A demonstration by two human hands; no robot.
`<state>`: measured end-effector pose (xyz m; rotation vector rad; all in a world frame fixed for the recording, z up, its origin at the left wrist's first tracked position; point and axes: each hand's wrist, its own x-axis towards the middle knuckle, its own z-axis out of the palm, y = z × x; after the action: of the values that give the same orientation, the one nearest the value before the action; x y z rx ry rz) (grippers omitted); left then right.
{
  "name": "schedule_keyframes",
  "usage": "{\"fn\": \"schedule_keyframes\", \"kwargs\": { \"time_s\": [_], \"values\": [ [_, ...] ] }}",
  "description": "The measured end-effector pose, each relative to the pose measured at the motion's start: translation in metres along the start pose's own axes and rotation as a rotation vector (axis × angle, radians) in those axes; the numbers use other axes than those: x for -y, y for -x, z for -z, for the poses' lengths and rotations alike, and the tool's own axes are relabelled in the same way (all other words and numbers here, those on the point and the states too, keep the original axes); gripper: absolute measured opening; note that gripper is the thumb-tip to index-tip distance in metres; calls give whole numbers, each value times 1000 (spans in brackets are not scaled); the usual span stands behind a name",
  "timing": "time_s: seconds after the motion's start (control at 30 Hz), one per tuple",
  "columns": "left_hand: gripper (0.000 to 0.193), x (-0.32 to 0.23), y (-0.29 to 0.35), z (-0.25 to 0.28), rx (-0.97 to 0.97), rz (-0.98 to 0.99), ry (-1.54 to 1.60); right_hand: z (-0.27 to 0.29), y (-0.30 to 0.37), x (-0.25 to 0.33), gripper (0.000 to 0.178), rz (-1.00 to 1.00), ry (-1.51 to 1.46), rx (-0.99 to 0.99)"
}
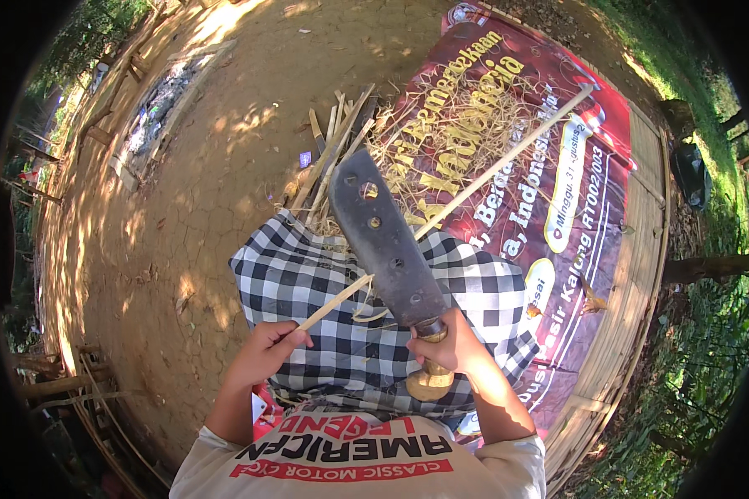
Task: The person uses a large knife to shave thin strips from a wooden stick while sitting on a platform.
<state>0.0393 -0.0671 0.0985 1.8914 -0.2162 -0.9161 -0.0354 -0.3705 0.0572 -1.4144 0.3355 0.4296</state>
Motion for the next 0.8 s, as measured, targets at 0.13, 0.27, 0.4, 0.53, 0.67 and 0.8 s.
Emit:
{"fn": "schedule_keyframes", "kwargs": {
  "time_s": [0.13,0.27,0.4,0.53,0.67,0.8],
  "values": [
    [23,8,4,3,-11,-7,-17,8,0,1,19,-24,21,-16],
    [23,-1,1,0,-23,-9,2,-7,1,1,17,-42,-70,-58],
    [23,18,9,5,12,7,0,1,1,-7,27,-83,39,99],
    [25,1,10,4,-5,22,72,-10,0,-14,24,-69,-114,-32],
    [26,7,11,7,14,70,123,-14,3,-10,14,-56,-61,89],
    [26,2,13,8,19,98,209,-12,1,-5,13,-81,-105,4]
  ]
}}
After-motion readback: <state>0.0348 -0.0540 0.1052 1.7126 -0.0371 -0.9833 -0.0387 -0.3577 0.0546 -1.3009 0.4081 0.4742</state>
